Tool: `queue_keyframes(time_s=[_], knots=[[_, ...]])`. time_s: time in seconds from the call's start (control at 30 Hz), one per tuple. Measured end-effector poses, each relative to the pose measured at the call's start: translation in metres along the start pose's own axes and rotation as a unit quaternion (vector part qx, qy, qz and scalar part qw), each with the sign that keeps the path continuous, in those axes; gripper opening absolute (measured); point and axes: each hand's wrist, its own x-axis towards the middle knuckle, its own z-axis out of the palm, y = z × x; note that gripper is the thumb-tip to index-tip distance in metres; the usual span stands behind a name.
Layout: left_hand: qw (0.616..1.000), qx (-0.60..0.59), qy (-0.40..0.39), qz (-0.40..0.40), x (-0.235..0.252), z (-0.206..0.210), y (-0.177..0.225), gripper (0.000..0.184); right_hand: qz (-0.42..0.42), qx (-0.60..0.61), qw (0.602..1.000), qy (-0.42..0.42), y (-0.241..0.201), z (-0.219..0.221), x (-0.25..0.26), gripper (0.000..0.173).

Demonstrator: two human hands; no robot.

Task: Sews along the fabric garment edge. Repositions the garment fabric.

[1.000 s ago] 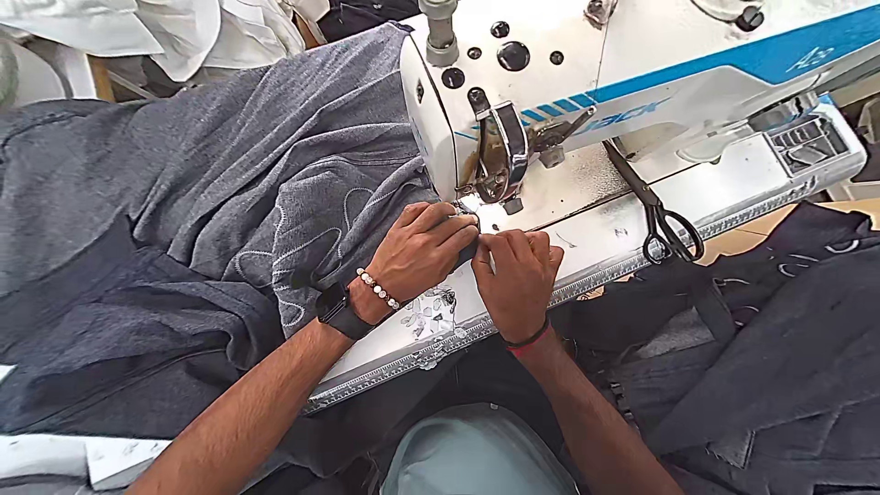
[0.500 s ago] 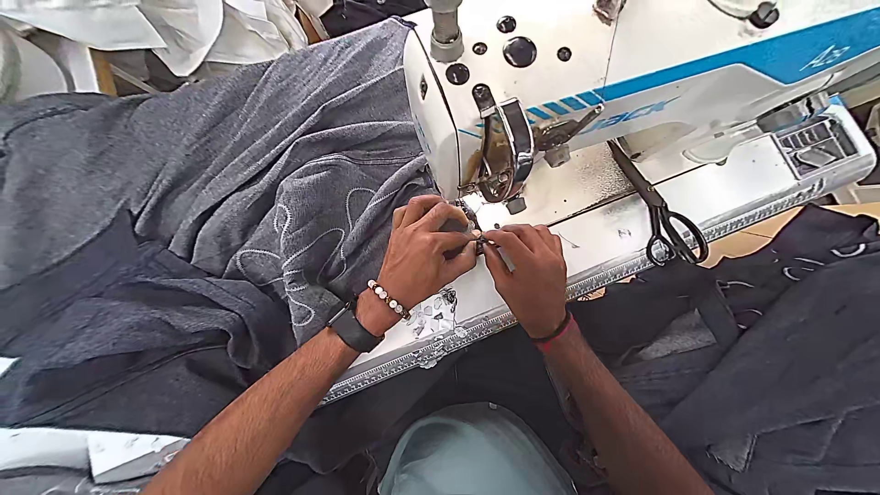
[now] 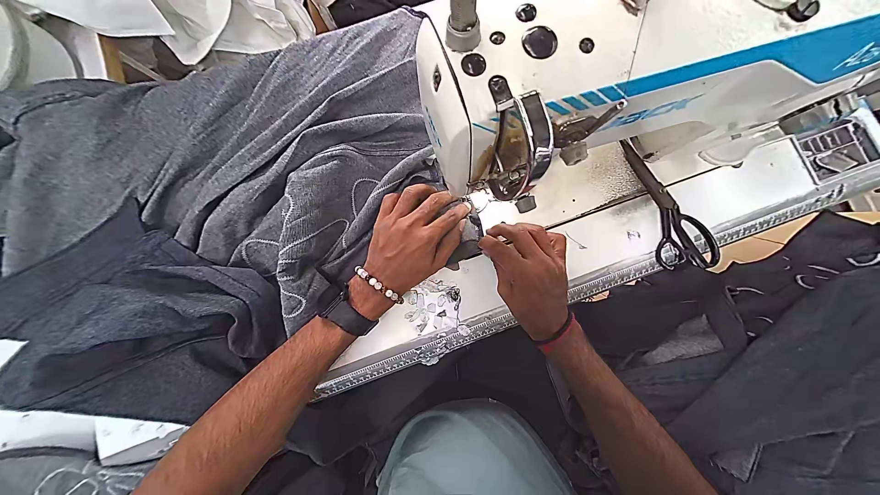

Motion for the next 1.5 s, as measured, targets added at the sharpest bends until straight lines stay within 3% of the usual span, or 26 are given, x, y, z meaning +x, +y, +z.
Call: queue_keyframes(time_s=[0.6,0.87,1.07,1.23,1.4,1.5], knots=[[1.000,0.021,-0.006,0.000,-0.001,0.001,0.000,0.037,-0.016,0.047,0.996,-0.081,0.005,-0.006,0.014,0.024],[0.999,-0.021,-0.009,-0.022,-0.004,0.001,-0.001,0.035,-0.120,-0.060,0.981,-0.140,0.002,-0.031,0.036,0.029],[1.000,-0.021,-0.014,0.015,-0.005,-0.001,-0.005,0.035,-0.207,-0.118,0.953,-0.188,-0.006,-0.048,0.059,0.024],[1.000,-0.007,-0.009,0.022,-0.003,-0.004,-0.007,0.034,-0.220,-0.141,0.935,-0.240,-0.016,-0.052,0.072,0.021],[0.999,0.004,0.005,0.044,-0.003,-0.004,-0.015,0.032,-0.186,-0.167,0.946,-0.207,-0.019,-0.039,0.072,0.022],[0.997,0.007,0.017,0.079,-0.002,-0.001,-0.023,0.030,-0.137,-0.132,0.975,-0.113,-0.015,-0.018,0.056,0.023]])
